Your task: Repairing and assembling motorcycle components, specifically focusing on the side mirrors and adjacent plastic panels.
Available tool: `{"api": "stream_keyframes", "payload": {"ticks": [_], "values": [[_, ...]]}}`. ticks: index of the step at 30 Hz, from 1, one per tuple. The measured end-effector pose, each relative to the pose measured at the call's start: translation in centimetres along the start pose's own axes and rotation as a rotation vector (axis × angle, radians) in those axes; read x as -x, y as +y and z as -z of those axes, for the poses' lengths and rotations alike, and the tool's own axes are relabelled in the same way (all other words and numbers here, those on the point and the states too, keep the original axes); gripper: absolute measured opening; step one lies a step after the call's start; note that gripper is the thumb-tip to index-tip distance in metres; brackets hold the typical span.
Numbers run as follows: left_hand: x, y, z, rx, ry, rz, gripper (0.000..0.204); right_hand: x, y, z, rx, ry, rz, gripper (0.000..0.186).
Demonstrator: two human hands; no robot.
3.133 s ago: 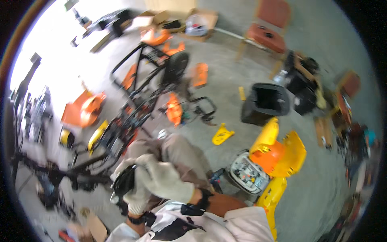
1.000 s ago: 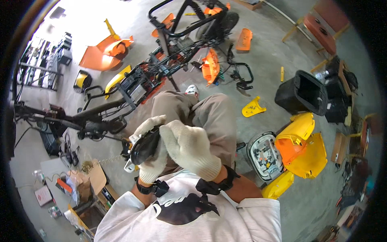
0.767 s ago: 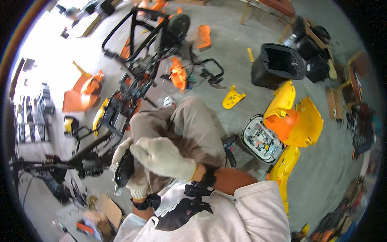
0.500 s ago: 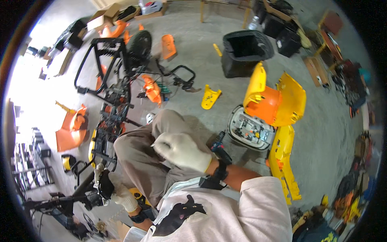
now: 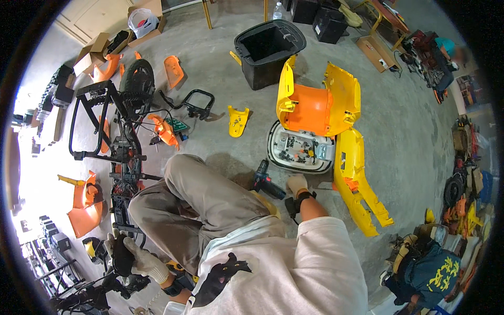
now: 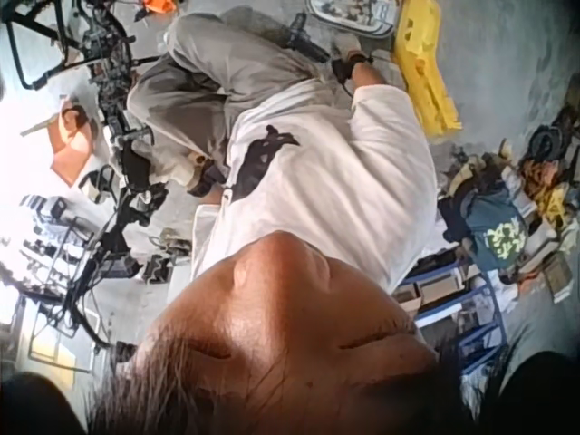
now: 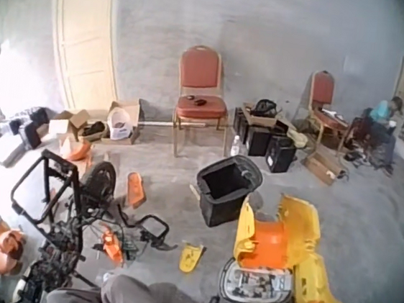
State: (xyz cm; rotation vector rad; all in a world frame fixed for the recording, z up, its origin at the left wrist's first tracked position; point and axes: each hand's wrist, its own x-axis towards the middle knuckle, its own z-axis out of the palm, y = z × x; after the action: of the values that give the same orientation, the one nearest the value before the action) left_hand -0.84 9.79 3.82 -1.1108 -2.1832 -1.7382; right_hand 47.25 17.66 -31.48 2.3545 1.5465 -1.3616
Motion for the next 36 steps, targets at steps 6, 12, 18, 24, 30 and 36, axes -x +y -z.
{"api": "stream_keyframes", "payload": {"ticks": [6,12,18,24,30,36], "values": [[0.2,1.7,-0.6,0.093,0.056,0.071,0.046,1.1,4.0,-2.3,-0.187,0.227,-0.178,0.028],[0.2,1.7,-0.5,0.066,0.047,0.052,0.045,2.6,-2.6,-0.8,-0.287,-0.142,-0.132,0.024],[0.1,2.3,0.1,0.039,0.06,0.022,0.043,4.0,-6.6,0.1,-0.473,-0.2,-0.141,0.024],[-0.4,2.5,1.5,0.098,0.06,-0.028,0.04,-0.2,-2.3,-3.0,0.614,0.2,0.847,0.026],[-0.1,2.3,3.9,0.213,-0.004,0.009,0.04,-3.6,0.2,-3.4,1.138,-0.075,0.908,0.019],[0.0,2.1,6.0,0.248,-0.008,0.01,0.04,-8.0,2.8,-4.8,1.244,-0.13,0.966,0.021]]}}
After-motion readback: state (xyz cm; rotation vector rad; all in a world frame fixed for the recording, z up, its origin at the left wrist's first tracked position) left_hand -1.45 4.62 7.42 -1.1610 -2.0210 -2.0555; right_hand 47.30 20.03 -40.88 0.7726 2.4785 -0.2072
